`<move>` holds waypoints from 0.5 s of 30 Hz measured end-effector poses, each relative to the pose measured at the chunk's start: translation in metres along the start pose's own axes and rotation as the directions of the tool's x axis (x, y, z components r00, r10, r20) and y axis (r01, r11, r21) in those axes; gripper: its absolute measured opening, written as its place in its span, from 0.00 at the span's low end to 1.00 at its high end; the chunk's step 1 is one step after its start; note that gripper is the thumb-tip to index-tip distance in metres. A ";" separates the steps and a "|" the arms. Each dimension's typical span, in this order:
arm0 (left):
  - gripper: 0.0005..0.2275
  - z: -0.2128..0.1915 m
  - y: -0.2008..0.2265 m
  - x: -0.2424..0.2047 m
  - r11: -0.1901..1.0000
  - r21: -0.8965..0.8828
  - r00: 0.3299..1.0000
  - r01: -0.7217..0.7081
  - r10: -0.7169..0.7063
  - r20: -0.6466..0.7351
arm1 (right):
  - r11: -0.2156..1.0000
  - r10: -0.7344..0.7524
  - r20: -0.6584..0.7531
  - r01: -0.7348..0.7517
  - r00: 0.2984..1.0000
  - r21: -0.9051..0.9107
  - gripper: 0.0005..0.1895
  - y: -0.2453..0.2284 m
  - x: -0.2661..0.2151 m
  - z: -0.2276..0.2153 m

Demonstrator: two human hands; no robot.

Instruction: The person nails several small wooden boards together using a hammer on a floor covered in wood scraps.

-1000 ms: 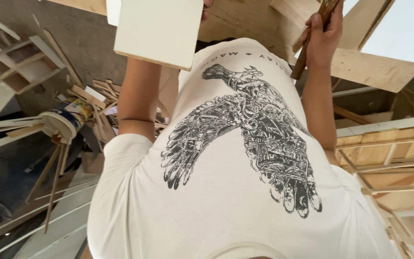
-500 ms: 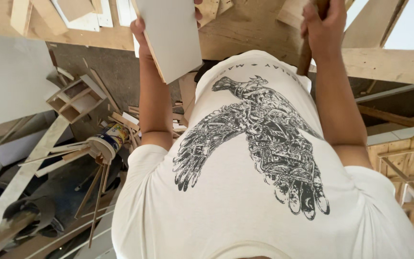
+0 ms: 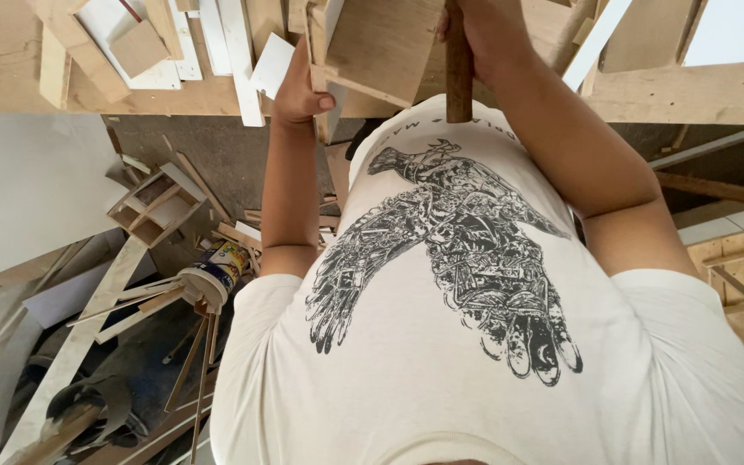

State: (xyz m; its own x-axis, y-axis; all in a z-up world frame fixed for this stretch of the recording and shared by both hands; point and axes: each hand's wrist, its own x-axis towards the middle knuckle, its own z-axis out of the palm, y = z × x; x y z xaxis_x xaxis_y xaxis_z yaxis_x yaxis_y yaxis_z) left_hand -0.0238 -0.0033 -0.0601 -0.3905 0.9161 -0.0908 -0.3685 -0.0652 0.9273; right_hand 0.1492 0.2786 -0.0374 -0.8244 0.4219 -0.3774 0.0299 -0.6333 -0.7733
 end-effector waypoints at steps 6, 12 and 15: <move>0.52 0.006 -0.011 0.000 1.000 -0.010 1.000 0.024 -0.024 -0.013 | 0.999 0.038 0.090 -0.037 0.995 -0.008 0.13 -0.006 -0.008 0.000; 0.46 0.005 -0.018 -0.005 0.940 -0.260 0.949 0.222 -0.269 -0.162 | 0.987 -0.092 0.014 0.093 0.996 -0.128 0.11 -0.011 -0.003 -0.016; 0.45 0.014 -0.008 0.006 0.955 -0.220 0.956 0.197 -0.237 -0.170 | 0.901 -0.283 0.070 0.290 0.957 -0.322 0.07 -0.015 -0.006 -0.028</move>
State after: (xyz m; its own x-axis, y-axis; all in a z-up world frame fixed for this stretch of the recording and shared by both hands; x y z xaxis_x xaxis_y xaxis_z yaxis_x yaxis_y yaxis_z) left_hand -0.0118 0.0082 -0.0627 -0.4300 0.8243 -0.3683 -0.6144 0.0317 0.7884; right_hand 0.1694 0.3041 -0.0375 -0.8367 0.5372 -0.1068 -0.0297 -0.2392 -0.9705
